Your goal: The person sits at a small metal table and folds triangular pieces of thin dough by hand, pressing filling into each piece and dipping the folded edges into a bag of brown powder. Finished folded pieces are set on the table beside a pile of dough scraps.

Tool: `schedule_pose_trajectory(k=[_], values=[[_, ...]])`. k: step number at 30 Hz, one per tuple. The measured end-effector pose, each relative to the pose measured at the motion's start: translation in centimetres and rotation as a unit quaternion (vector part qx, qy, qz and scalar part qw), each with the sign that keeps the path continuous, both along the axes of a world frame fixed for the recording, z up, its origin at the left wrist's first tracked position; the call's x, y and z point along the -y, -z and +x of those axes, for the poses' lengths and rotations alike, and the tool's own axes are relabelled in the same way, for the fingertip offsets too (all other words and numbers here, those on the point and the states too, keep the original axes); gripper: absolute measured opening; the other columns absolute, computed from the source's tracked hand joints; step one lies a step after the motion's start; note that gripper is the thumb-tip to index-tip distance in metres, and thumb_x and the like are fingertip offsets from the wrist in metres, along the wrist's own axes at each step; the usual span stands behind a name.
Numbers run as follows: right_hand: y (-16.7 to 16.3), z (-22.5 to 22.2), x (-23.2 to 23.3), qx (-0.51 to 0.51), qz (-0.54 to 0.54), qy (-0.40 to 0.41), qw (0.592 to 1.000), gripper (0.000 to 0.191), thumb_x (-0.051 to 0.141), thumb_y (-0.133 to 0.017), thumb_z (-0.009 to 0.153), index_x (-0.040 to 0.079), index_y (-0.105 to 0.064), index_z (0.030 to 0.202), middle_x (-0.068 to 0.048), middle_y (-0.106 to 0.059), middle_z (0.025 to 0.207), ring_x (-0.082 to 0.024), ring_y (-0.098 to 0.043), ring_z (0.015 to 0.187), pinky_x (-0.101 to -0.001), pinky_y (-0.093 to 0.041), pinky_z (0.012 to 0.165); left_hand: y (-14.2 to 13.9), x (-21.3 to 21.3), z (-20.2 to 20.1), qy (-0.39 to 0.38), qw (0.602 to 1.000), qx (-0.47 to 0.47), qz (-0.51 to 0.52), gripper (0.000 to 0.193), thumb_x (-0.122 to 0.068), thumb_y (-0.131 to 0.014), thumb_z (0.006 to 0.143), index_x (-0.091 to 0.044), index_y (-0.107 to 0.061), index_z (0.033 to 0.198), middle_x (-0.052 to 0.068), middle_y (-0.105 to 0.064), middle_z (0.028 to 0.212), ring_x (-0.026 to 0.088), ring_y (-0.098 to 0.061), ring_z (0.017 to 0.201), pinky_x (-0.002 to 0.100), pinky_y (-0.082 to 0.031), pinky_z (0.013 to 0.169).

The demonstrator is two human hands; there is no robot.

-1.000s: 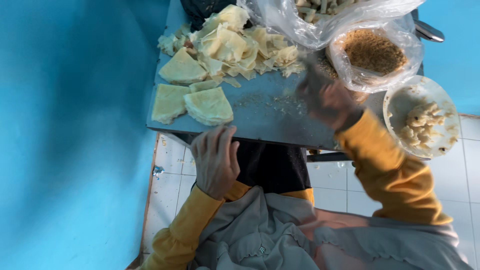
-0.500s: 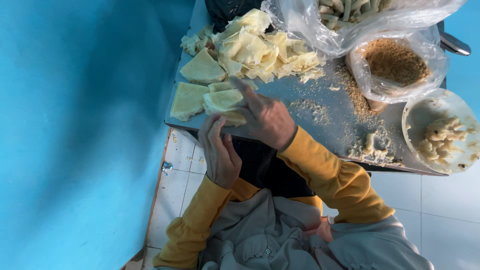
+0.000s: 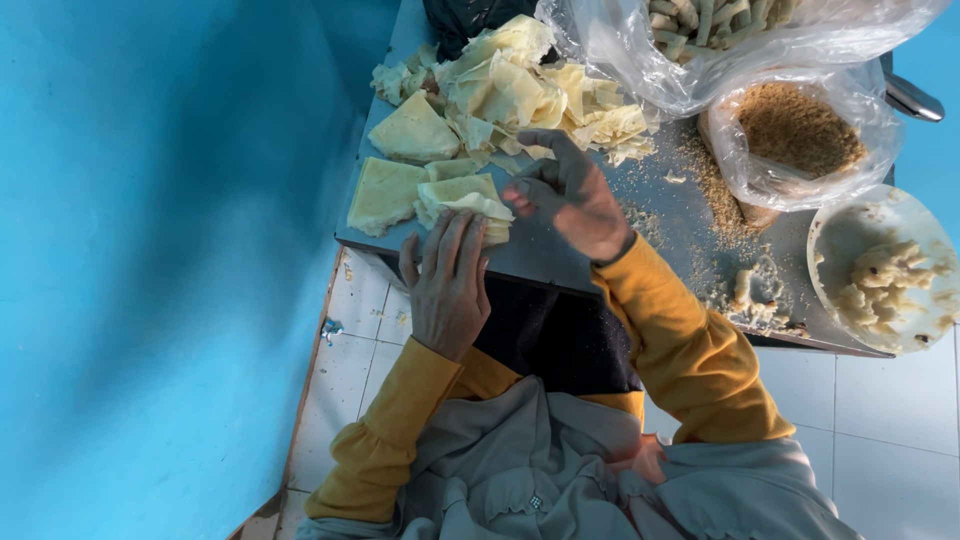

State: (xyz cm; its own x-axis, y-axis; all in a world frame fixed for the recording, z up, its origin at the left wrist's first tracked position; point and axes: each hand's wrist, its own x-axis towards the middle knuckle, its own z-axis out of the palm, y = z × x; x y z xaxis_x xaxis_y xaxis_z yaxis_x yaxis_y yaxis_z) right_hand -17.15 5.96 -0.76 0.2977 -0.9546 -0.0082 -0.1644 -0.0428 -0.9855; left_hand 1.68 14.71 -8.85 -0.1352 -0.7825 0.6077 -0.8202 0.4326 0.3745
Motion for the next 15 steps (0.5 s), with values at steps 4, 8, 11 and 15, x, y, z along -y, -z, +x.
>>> schedule_pose_trajectory(k=[4, 8, 11, 15], values=[[-0.4, 2.3, -1.7, -0.159, -0.173, -0.023, 0.972, 0.062, 0.000, -0.068, 0.092, -0.002, -0.042, 0.148, -0.016, -0.076, 0.103, -0.018, -0.075, 0.091, -0.0294, -0.061, 0.080, 0.2, -0.2, 0.0, 0.012, 1.000, -0.006, -0.009, 0.042, -0.018, -0.058, 0.104, -0.007, -0.056, 0.145, 0.011, -0.052, 0.151, 0.027, -0.045, 0.146, 0.054, -0.027, 0.122], [0.0, 1.5, -0.2, -0.111, -0.041, -0.009, 0.993, 0.052, 0.003, -0.069, 0.093, -0.002, -0.048, 0.141, -0.015, -0.073, 0.094, -0.018, -0.069, 0.079, -0.0264, -0.058, 0.067, 0.0, -0.5, 0.3, 0.002, 1.000, 0.002, -0.014, 0.041, -0.016, -0.057, 0.105, -0.008, -0.058, 0.145, 0.010, -0.053, 0.148, 0.027, -0.048, 0.145, 0.052, -0.031, 0.122], [-1.0, -2.3, 1.6, 0.117, 0.045, 0.020, 0.992, 0.052, 0.000, -0.073, 0.091, -0.003, -0.050, 0.137, -0.010, -0.073, 0.097, -0.015, -0.070, 0.083, -0.0235, -0.055, 0.071, -0.3, -0.7, 0.8, 0.005, 1.000, -0.003, -0.016, 0.040, -0.015, -0.057, 0.105, -0.008, -0.058, 0.144, 0.010, -0.055, 0.145, 0.028, -0.049, 0.143, 0.053, -0.032, 0.122], [-3.8, -9.2, -0.5, -0.011, -0.139, 0.075, 0.987, 0.041, -0.001, -0.071, 0.104, -0.004, -0.053, 0.141, -0.017, -0.071, 0.099, -0.016, -0.065, 0.077, -0.0258, -0.051, 0.065, -0.7, -0.8, 0.8, 0.008, 1.000, -0.021, -0.021, 0.036, -0.015, -0.056, 0.107, -0.006, -0.056, 0.142, 0.011, -0.055, 0.143, 0.030, -0.052, 0.140, 0.055, -0.033, 0.122]])
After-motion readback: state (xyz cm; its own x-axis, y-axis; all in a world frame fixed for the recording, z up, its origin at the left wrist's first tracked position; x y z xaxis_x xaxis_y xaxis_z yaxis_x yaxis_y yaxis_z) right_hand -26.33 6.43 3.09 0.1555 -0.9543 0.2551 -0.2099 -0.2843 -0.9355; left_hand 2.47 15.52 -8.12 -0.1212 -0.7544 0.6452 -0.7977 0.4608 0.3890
